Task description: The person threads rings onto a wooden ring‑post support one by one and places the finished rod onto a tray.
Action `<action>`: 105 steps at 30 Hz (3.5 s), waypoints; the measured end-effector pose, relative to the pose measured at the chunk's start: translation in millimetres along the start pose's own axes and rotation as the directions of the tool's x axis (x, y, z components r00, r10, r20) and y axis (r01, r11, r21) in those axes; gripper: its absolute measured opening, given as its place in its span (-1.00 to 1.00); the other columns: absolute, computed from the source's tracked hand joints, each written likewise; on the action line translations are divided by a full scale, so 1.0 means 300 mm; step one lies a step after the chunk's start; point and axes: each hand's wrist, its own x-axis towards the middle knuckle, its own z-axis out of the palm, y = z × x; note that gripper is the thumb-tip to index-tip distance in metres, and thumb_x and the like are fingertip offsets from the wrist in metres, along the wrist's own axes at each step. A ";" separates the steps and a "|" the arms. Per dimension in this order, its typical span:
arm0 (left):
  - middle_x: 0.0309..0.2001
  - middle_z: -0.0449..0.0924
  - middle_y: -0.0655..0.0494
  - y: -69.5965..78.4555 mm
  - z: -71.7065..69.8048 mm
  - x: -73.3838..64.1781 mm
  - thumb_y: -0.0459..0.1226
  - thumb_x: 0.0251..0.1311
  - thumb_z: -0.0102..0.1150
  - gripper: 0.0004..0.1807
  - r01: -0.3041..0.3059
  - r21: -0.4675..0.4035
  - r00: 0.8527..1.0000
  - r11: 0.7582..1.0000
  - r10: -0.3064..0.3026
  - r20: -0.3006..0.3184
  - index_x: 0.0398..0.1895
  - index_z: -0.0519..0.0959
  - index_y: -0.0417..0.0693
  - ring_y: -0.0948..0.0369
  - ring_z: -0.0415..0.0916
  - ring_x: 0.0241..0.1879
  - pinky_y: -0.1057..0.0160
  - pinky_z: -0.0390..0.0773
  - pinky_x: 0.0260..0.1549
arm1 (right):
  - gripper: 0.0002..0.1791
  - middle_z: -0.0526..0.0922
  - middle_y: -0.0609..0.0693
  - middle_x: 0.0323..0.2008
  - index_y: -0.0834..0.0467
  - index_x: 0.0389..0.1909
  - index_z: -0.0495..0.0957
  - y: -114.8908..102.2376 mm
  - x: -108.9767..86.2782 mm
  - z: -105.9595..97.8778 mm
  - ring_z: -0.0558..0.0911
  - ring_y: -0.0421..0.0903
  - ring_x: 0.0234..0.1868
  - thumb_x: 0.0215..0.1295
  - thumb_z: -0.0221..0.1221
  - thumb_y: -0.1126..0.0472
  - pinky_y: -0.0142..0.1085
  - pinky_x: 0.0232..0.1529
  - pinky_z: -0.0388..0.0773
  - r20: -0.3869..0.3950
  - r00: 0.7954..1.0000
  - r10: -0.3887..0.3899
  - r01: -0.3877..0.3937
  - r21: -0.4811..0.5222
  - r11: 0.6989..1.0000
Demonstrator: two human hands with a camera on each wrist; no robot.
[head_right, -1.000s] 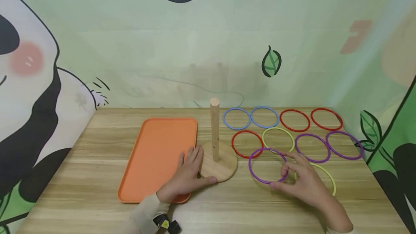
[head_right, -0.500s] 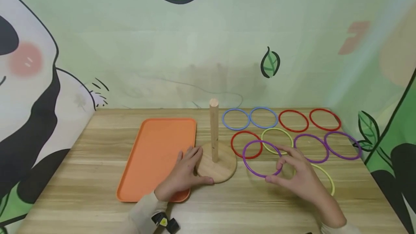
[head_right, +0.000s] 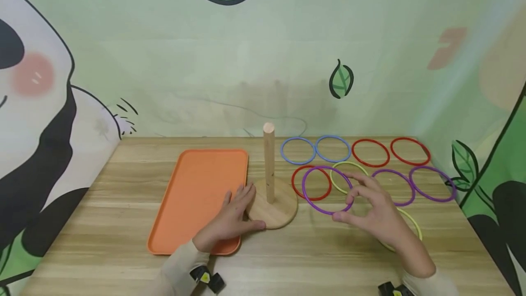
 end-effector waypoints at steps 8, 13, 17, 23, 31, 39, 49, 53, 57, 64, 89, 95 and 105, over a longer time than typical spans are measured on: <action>0.64 0.02 -0.32 -0.007 -0.020 0.011 0.06 0.26 0.46 0.10 -0.022 -0.030 1.000 0.999 0.021 -0.023 0.62 0.13 -0.41 -0.29 -0.17 0.64 -0.40 -0.27 0.51 | -0.48 0.54 0.13 0.35 -0.05 -0.44 0.53 -0.044 0.045 -0.004 0.40 -0.34 0.35 -0.21 0.70 0.36 -0.33 0.32 0.26 -0.024 0.998 -0.058 0.057 -0.050 0.997; 0.66 -0.11 -0.36 -0.005 -0.017 0.003 0.01 0.29 0.45 0.13 -0.003 -0.038 1.000 0.999 0.003 0.017 0.64 0.03 -0.42 -0.32 -0.30 0.64 -0.41 -0.36 0.50 | -0.47 0.53 0.11 0.37 -0.06 -0.44 0.53 -0.065 0.078 0.001 0.44 -0.19 0.38 -0.23 0.69 0.40 -0.47 0.29 0.22 -0.012 0.995 -0.103 0.102 -0.025 0.994; 0.65 -0.21 -0.43 0.009 0.000 -0.006 -0.02 0.34 0.40 0.14 0.008 -0.055 1.000 0.998 -0.007 0.017 0.64 -0.08 -0.49 -0.36 -0.38 0.63 -0.45 -0.42 0.48 | -0.45 0.53 0.15 0.36 -0.04 -0.45 0.53 -0.074 0.104 -0.003 0.43 -0.20 0.37 -0.28 0.67 0.46 -0.47 0.27 0.26 -0.006 0.989 -0.149 0.149 0.004 0.989; 0.64 -0.36 -0.50 0.049 0.017 -0.015 -0.11 0.45 0.28 0.07 0.043 -0.071 0.998 0.997 -0.040 0.039 0.62 -0.19 -0.55 -0.41 -0.49 0.61 -0.47 -0.44 0.46 | -0.42 0.51 0.21 0.34 -0.02 -0.46 0.52 -0.085 0.136 -0.021 0.39 -0.22 0.43 -0.30 0.63 0.58 -0.51 0.35 0.30 -0.009 0.979 -0.205 0.205 0.054 0.977; 0.63 -0.44 -0.52 0.092 0.030 -0.021 -0.23 0.47 0.23 -0.01 0.100 -0.095 0.995 0.990 -0.098 0.029 0.60 -0.19 -0.59 -0.45 -0.54 0.58 -0.46 -0.44 0.47 | -0.43 0.53 0.20 0.34 -0.02 -0.46 0.53 -0.109 0.151 -0.034 0.39 -0.23 0.43 -0.31 0.66 0.54 -0.51 0.34 0.28 -0.011 0.979 -0.206 0.206 0.016 0.978; 0.62 -0.35 -0.56 0.135 0.044 -0.028 -0.29 0.49 0.18 -0.11 0.137 -0.031 0.991 0.990 -0.137 0.010 0.57 -0.09 -0.64 -0.53 -0.43 0.56 -0.46 -0.27 0.49 | -0.44 0.58 0.15 0.33 0.01 -0.46 0.53 -0.117 0.169 -0.056 0.40 -0.29 0.40 -0.37 0.70 0.46 -0.48 0.34 0.26 -0.030 0.980 -0.195 0.194 -0.051 0.980; 0.54 0.20 -0.44 0.076 -0.077 -0.037 -0.06 0.35 0.38 -0.41 -0.045 0.166 0.998 0.985 0.035 0.060 0.29 0.55 -0.24 -0.33 0.25 0.48 -0.35 0.39 0.30 | -0.43 0.58 0.14 0.30 -0.04 -0.48 0.54 -0.141 0.202 -0.081 0.45 -0.25 0.33 -0.38 0.70 0.45 -0.45 0.14 0.30 -0.042 0.976 -0.214 0.210 -0.067 0.975; 0.48 0.36 -0.34 0.028 -0.104 -0.022 -0.02 0.31 0.45 -0.47 -0.088 0.144 0.996 0.986 0.086 0.023 0.17 0.63 -0.18 -0.26 0.32 0.45 -0.37 0.36 0.30 | -0.45 0.59 0.11 0.30 0.01 -0.47 0.56 -0.151 0.221 -0.087 0.46 -0.27 0.29 -0.39 0.70 0.46 -0.48 0.08 0.37 -0.053 0.974 -0.220 0.216 -0.073 0.974; 0.56 0.23 -0.33 -0.008 -0.092 -0.004 0.06 0.27 0.46 -0.13 -0.078 0.057 0.997 0.995 0.079 -0.008 0.51 0.42 -0.25 -0.31 0.08 0.57 -0.41 0.01 0.49 | -0.45 0.59 0.08 0.31 0.04 -0.46 0.55 -0.164 0.241 -0.101 0.48 -0.26 0.24 -0.39 0.69 0.50 -0.51 -0.11 0.44 -0.054 0.969 -0.243 0.240 -0.054 0.969; 0.66 0.04 -0.16 -0.057 -0.071 0.013 0.03 0.36 0.39 -0.07 -0.039 -0.034 0.999 0.999 0.040 0.029 0.62 0.25 -0.23 -0.28 -0.17 0.64 -0.39 -0.40 0.52 | -0.44 0.60 0.11 0.30 0.06 -0.46 0.55 -0.199 0.298 -0.125 0.52 -0.18 0.30 -0.41 0.67 0.53 -0.42 0.30 0.34 -0.050 0.953 -0.300 0.300 -0.011 0.954; 0.69 -0.01 -0.06 -0.069 -0.067 0.007 0.05 0.39 0.35 -0.09 -0.023 0.011 0.999 1.000 0.022 0.029 0.65 0.22 -0.13 -0.16 -0.15 0.67 -0.35 -0.41 0.53 | -0.47 0.58 0.09 0.34 0.05 -0.47 0.55 -0.280 0.401 -0.150 0.52 -0.18 0.33 -0.30 0.64 0.57 -0.38 0.22 0.34 -0.011 0.941 -0.338 0.338 0.010 0.941; 0.70 -0.09 -0.09 -0.067 -0.065 0.004 0.08 0.40 0.33 -0.04 -0.021 0.054 0.999 0.998 0.019 0.028 0.67 0.16 -0.17 -0.03 -0.17 0.69 -0.32 -0.38 0.54 | -0.47 0.60 0.14 0.32 0.05 -0.47 0.55 -0.302 0.423 -0.134 0.51 -0.19 0.35 -0.30 0.62 0.58 -0.36 0.27 0.33 -0.005 0.928 -0.372 0.372 0.007 0.928; 0.70 -0.07 -0.10 -0.072 -0.063 0.005 0.07 0.39 0.34 -0.05 -0.024 0.043 1.000 0.999 0.023 0.020 0.66 0.18 -0.19 -0.03 -0.17 0.69 -0.30 -0.39 0.55 | -0.49 0.61 0.18 0.30 0.07 -0.46 0.55 -0.317 0.441 -0.099 0.50 -0.15 0.37 -0.29 0.65 0.51 -0.32 0.33 0.35 0.024 0.912 -0.409 0.407 0.056 0.912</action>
